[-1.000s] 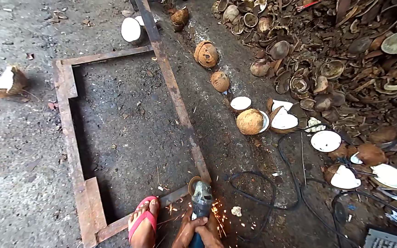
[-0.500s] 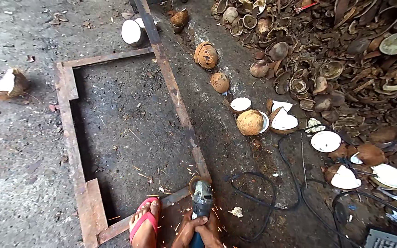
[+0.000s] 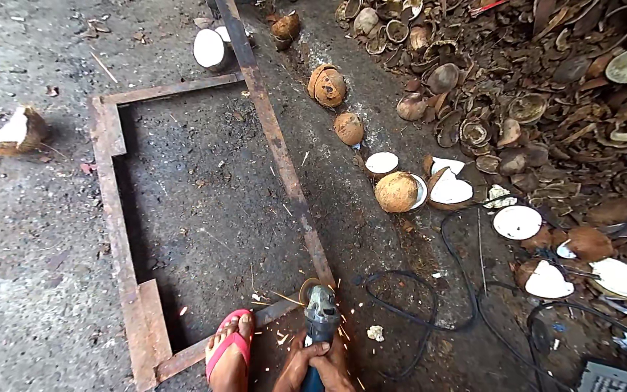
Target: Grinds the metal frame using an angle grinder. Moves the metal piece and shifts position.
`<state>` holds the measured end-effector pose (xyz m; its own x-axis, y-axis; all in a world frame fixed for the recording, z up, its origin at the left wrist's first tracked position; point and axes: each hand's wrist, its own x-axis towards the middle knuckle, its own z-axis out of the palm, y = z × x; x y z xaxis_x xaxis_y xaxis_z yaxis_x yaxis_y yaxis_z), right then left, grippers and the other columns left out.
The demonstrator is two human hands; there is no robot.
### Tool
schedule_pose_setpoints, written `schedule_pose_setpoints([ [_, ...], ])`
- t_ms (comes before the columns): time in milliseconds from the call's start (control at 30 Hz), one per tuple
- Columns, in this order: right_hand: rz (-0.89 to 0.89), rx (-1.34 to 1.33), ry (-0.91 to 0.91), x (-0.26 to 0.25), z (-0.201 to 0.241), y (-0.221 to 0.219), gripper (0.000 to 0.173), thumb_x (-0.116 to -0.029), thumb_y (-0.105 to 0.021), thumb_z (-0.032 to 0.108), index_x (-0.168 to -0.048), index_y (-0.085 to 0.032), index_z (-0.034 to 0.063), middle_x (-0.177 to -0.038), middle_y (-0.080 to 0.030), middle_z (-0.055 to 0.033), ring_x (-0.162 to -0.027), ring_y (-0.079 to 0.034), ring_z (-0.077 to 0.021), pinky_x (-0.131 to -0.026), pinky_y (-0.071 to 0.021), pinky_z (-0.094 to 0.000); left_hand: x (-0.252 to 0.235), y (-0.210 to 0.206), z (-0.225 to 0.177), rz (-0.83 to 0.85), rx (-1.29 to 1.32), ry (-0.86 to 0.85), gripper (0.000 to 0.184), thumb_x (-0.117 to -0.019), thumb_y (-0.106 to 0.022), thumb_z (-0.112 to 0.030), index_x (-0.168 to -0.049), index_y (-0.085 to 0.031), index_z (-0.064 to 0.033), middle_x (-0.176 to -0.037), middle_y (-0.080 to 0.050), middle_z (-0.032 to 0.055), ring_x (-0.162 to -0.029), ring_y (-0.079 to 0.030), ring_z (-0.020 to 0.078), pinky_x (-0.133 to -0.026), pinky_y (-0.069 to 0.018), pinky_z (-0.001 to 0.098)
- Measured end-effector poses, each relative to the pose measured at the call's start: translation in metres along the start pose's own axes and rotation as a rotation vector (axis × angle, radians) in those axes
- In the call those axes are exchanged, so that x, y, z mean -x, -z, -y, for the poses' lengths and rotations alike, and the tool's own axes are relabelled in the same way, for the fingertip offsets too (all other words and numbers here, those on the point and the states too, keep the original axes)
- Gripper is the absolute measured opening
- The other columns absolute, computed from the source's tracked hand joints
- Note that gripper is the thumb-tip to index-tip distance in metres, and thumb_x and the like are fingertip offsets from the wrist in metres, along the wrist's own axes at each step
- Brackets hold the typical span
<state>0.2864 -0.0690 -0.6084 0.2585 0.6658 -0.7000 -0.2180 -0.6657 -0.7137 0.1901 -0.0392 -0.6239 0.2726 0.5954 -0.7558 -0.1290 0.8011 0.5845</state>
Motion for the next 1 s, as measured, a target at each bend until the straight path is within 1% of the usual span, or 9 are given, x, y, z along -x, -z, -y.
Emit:
schedule_pose_setpoints([
  [100,0.014,-0.012,-0.006,0.002,-0.002,0.001,0.085,-0.0596,-0.075,-0.003,-0.139,-0.044,-0.0082,-0.118,-0.064,-0.0223,-0.106,-0.065,-0.0248,-0.092,-0.0559,-0.0410,0.002,0.000,0.001,-0.004,0.006,0.017,0.061,-0.0721,-0.077,-0.021,-0.126,-0.059,0.0010,-0.105,-0.073,0.0129,-0.095,-0.072,0.0207,-0.088,-0.0598,0.0407],
  [200,0.009,-0.007,-0.015,0.002,-0.005,0.002,0.085,-0.0594,-0.076,-0.001,-0.138,-0.045,-0.0078,-0.118,-0.064,-0.0216,-0.107,-0.065,-0.0241,-0.092,-0.0559,-0.0406,0.000,0.001,0.006,-0.009,0.000,-0.003,0.058,-0.0712,-0.077,-0.021,-0.122,-0.062,0.0007,-0.102,-0.073,0.0122,-0.092,-0.072,0.0202,-0.086,-0.0603,0.0403],
  [400,-0.001,0.014,-0.012,0.005,-0.007,0.004,0.084,-0.0599,-0.076,0.000,-0.138,-0.046,-0.0080,-0.118,-0.065,-0.0220,-0.107,-0.065,-0.0244,-0.093,-0.0553,-0.0410,0.000,0.002,0.012,-0.007,-0.010,-0.006,0.061,-0.0703,-0.078,-0.023,-0.124,-0.061,0.0013,-0.104,-0.074,0.0127,-0.094,-0.072,0.0204,-0.088,-0.0600,0.0405],
  [467,0.013,0.020,-0.030,0.007,-0.005,0.005,0.084,-0.0620,-0.076,-0.001,-0.139,-0.044,-0.0085,-0.120,-0.063,-0.0233,-0.108,-0.064,-0.0254,-0.094,-0.0543,-0.0416,0.001,0.002,0.013,0.003,-0.008,-0.004,0.062,-0.0721,-0.077,-0.022,-0.127,-0.060,0.0011,-0.106,-0.073,0.0124,-0.096,-0.072,0.0198,-0.089,-0.0595,0.0398],
  [633,0.028,0.028,-0.040,0.010,-0.007,0.008,0.076,-0.0654,-0.075,-0.003,-0.136,-0.048,-0.0096,-0.116,-0.065,-0.0214,-0.106,-0.065,-0.0224,-0.093,-0.0548,-0.0388,0.003,0.000,0.016,0.007,-0.002,-0.009,0.058,-0.0726,-0.077,-0.020,-0.125,-0.061,0.0004,-0.103,-0.074,0.0109,-0.093,-0.072,0.0185,-0.088,-0.0600,0.0389],
  [733,0.020,0.049,-0.036,0.009,-0.009,0.009,0.080,-0.0625,-0.076,0.000,-0.136,-0.048,-0.0082,-0.116,-0.066,-0.0213,-0.106,-0.065,-0.0236,-0.093,-0.0555,-0.0405,0.004,-0.001,0.016,0.000,-0.002,0.001,0.061,-0.0718,-0.078,-0.021,-0.126,-0.060,0.0001,-0.105,-0.073,0.0111,-0.095,-0.071,0.0186,-0.089,-0.0596,0.0389],
  [867,0.024,0.054,-0.116,0.013,-0.007,0.009,0.073,-0.0704,-0.074,-0.004,-0.138,-0.047,-0.0096,-0.120,-0.063,-0.0240,-0.109,-0.063,-0.0258,-0.096,-0.0527,-0.0424,0.003,0.000,0.020,0.010,0.018,0.001,0.055,-0.0729,-0.076,-0.018,-0.122,-0.061,0.0014,-0.099,-0.074,0.0113,-0.089,-0.072,0.0190,-0.084,-0.0607,0.0391],
  [967,-0.007,0.076,-0.101,0.013,-0.008,0.009,0.071,-0.0670,-0.076,-0.003,-0.133,-0.051,-0.0106,-0.115,-0.066,-0.0235,-0.105,-0.065,-0.0254,-0.093,-0.0547,-0.0422,0.002,0.000,0.023,0.004,0.019,0.013,0.054,-0.0718,-0.077,-0.020,-0.119,-0.062,0.0014,-0.096,-0.074,0.0121,-0.086,-0.072,0.0205,-0.082,-0.0610,0.0406],
  [1000,-0.006,0.085,-0.098,0.012,-0.009,0.010,0.076,-0.0667,-0.076,-0.002,-0.137,-0.047,-0.0103,-0.119,-0.064,-0.0242,-0.109,-0.064,-0.0263,-0.096,-0.0532,-0.0427,0.003,-0.001,0.023,0.000,0.014,0.017,0.054,-0.0716,-0.076,-0.021,-0.119,-0.062,0.0012,-0.097,-0.074,0.0121,-0.087,-0.072,0.0206,-0.083,-0.0608,0.0408],
])
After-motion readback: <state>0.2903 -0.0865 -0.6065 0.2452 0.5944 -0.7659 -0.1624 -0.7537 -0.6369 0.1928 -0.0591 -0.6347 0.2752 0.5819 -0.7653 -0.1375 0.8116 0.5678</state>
